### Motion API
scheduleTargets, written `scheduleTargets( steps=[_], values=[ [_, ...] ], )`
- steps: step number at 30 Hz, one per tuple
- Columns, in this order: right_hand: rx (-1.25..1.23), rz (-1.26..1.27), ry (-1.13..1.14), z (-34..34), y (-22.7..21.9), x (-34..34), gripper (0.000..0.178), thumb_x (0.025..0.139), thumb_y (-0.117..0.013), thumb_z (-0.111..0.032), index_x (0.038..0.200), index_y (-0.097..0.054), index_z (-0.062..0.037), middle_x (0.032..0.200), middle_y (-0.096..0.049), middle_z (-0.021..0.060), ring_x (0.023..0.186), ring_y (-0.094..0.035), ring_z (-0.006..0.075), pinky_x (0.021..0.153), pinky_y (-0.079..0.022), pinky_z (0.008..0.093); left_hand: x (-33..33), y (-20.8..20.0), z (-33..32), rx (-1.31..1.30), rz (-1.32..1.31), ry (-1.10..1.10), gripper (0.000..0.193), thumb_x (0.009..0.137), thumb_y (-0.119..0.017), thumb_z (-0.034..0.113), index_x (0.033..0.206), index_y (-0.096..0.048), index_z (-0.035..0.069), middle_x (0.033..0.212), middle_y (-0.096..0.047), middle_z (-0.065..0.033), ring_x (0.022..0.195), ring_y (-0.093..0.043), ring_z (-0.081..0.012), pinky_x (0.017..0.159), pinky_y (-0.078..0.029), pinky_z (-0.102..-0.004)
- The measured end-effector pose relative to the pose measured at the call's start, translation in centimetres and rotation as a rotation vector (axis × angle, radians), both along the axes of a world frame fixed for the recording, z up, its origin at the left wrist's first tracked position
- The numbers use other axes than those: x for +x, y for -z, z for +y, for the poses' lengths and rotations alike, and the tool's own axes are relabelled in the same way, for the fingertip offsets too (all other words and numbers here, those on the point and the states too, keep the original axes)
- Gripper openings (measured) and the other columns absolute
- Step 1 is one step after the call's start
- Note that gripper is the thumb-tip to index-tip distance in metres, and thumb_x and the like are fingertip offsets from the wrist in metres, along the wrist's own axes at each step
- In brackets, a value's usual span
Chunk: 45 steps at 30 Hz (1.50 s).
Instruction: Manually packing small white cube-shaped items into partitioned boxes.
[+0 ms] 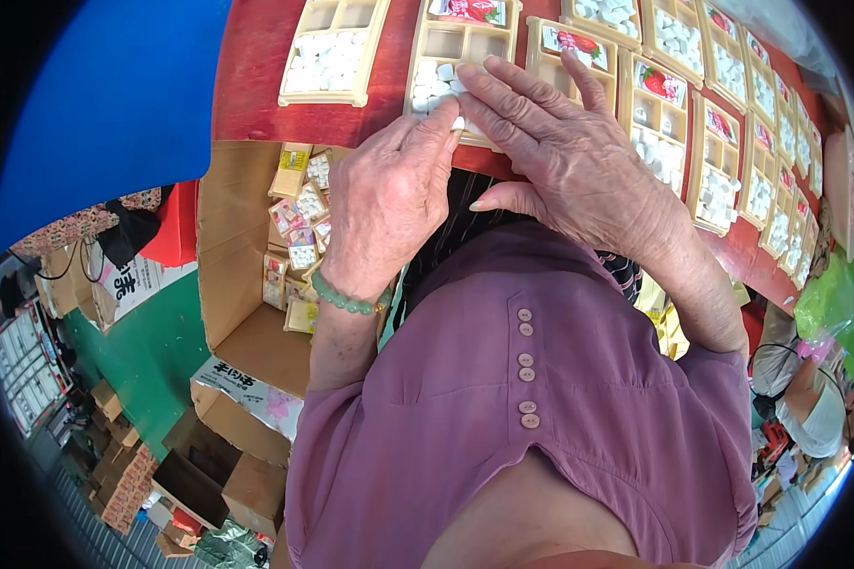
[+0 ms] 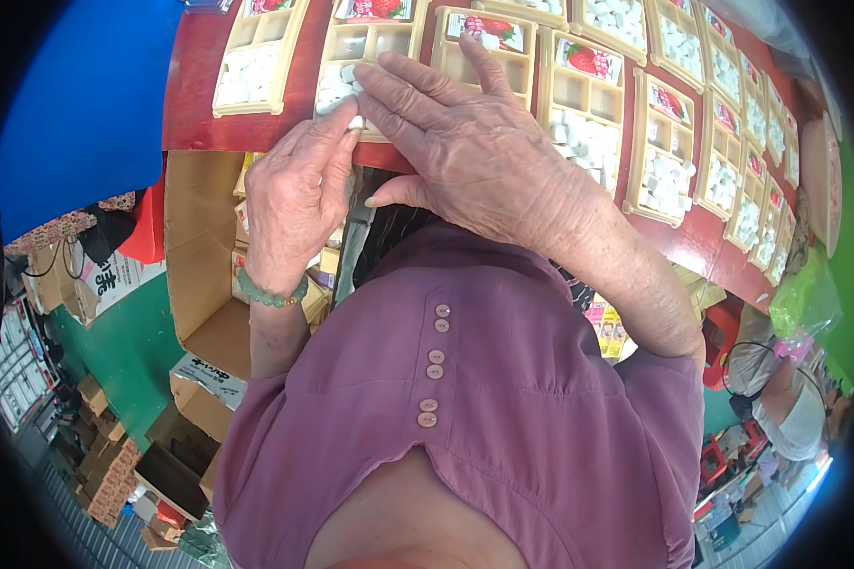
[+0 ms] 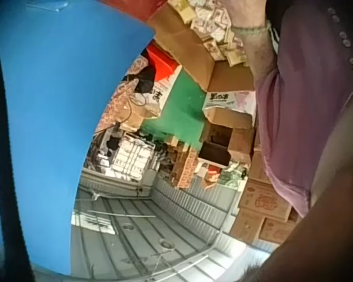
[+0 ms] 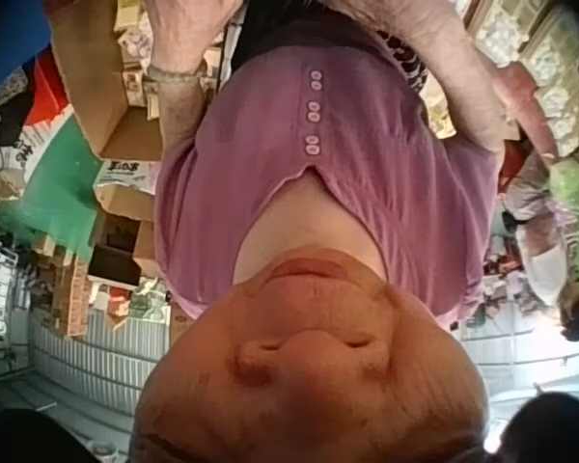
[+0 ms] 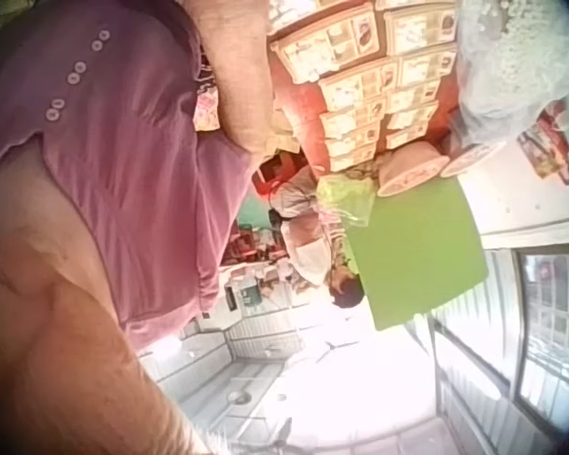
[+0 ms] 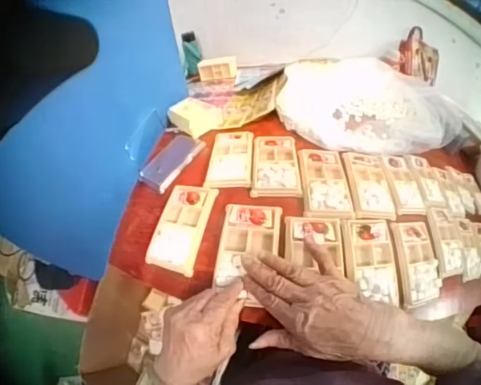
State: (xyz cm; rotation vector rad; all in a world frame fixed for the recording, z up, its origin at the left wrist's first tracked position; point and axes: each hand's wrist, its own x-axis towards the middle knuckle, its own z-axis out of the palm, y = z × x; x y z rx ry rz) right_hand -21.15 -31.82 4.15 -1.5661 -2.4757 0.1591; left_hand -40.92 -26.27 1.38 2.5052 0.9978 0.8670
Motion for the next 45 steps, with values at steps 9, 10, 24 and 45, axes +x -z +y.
scheduleTargets(
  steps=[9, 10, 24, 45],
  values=[
    [-0.013, 0.069, -0.023, 0.4, -0.5, 0.5, 0.077, 0.084, -0.057, -0.056, 0.143, -0.046, -0.0086, 0.151, -0.042, 0.009, 0.142, -0.036, 0.0244, 0.119, -0.017, 0.0535, -0.5, -0.2, -0.1, -0.051, -0.122, 0.002, 0.031, 0.086, -0.068, 0.007, 0.116, -0.065, 0.003, 0.086, -0.068, -0.012, 0.074, -0.068, -0.0279, 0.062, -0.054, -0.0367],
    [0.008, 0.079, -0.004, 0.5, -0.5, 0.5, 0.078, 0.083, -0.058, -0.057, 0.143, -0.046, -0.0083, 0.151, -0.042, 0.0089, 0.142, -0.036, 0.0242, 0.119, -0.017, 0.0533, -0.6, -0.2, -0.1, -0.055, -0.114, -0.035, 0.032, 0.086, -0.069, 0.007, 0.118, -0.064, 0.003, 0.086, -0.068, -0.0127, 0.074, -0.068, -0.0283, 0.063, -0.054, -0.0372],
    [0.038, 0.088, 0.04, 0.1, 0.0, 0.0, 0.08, 0.082, -0.06, -0.055, 0.145, -0.044, -0.0079, 0.151, -0.042, 0.0067, 0.142, -0.035, 0.024, 0.118, -0.019, 0.0518, -0.3, -0.7, -0.6, -0.03, -0.085, -0.049, 0.034, 0.086, -0.07, 0.009, 0.119, -0.065, 0.005, 0.078, -0.065, -0.011, 0.068, -0.066, -0.0265, 0.059, -0.053, -0.0368],
    [-0.014, 0.025, 0.287, -5.5, -0.6, 3.3, 0.078, 0.081, -0.063, -0.052, 0.145, -0.044, -0.0119, 0.154, -0.038, 0.0052, 0.145, -0.031, 0.0245, 0.12, -0.015, 0.0528, 1.1, -0.2, -1.3, 0.034, 0.016, 0.1, 0.036, 0.084, -0.072, 0.004, 0.119, -0.067, 0.006, 0.085, -0.069, -0.0118, 0.071, -0.068, -0.027, 0.062, -0.055, -0.0369]
  ],
)
